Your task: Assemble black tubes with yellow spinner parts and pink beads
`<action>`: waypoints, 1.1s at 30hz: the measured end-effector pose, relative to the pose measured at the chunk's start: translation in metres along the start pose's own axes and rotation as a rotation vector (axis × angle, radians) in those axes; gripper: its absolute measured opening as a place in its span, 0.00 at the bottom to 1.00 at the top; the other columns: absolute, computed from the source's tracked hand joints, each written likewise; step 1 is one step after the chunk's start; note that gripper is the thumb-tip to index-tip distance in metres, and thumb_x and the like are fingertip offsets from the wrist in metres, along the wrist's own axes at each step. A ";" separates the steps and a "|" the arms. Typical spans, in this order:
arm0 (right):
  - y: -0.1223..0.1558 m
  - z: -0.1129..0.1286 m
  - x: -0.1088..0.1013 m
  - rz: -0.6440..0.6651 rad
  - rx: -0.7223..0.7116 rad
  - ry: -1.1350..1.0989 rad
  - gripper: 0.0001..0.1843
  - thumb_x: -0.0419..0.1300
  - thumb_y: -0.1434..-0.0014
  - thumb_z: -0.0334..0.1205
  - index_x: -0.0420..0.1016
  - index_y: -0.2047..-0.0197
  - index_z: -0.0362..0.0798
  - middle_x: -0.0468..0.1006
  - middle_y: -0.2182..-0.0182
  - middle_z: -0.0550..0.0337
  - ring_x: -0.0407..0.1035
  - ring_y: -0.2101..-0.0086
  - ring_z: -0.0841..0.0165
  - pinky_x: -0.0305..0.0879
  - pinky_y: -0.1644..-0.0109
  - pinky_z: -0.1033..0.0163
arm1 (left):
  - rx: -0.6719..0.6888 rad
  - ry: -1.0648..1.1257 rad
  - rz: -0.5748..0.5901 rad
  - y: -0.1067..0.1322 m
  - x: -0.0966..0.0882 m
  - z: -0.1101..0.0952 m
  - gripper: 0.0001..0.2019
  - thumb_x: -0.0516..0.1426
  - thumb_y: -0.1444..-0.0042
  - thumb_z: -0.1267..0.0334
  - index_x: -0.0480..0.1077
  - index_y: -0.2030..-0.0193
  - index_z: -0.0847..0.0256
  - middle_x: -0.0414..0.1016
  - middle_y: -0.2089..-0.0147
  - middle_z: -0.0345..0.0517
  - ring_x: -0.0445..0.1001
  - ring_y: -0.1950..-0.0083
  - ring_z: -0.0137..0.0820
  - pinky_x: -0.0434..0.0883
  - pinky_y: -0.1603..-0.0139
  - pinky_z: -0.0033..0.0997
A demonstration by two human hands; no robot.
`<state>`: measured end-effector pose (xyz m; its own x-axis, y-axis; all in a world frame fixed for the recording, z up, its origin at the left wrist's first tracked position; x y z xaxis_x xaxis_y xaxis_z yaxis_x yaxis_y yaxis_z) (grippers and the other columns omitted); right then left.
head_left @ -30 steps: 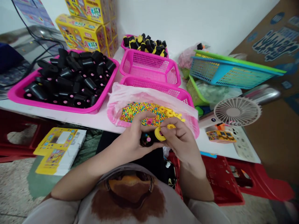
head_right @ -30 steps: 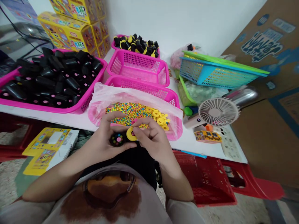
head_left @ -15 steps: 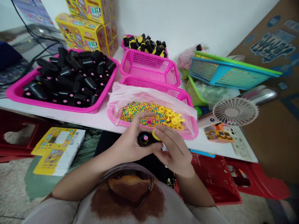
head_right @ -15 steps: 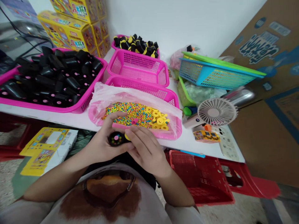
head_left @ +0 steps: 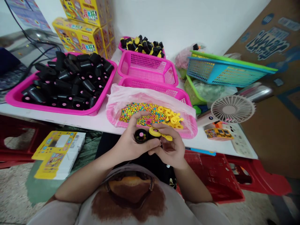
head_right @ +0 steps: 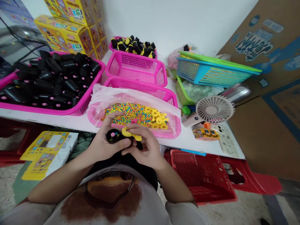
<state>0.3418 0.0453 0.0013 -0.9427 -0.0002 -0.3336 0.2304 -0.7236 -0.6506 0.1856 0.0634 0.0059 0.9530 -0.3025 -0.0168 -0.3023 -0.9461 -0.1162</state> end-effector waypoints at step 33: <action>0.015 -0.018 0.033 0.277 1.022 -1.016 0.21 0.79 0.50 0.47 0.84 0.55 0.49 0.86 0.61 0.57 0.80 0.64 0.69 0.80 0.60 0.65 | 0.445 -0.569 0.265 0.018 -0.016 -0.021 0.32 0.65 0.34 0.54 0.59 0.27 0.53 0.78 0.35 0.56 0.77 0.33 0.47 0.75 0.33 0.51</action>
<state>0.3190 0.0467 -0.0319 -0.7580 -0.3799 0.5302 0.5689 -0.7827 0.2525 0.1647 0.0491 0.0252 0.7494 -0.2918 -0.5944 -0.6003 -0.6781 -0.4241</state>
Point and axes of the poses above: each hand's wrist, its own y-axis away from the middle knuckle, its own x-axis out of the palm, z = x × y, the point moved 5 cm from there along -y, towards the middle knuckle
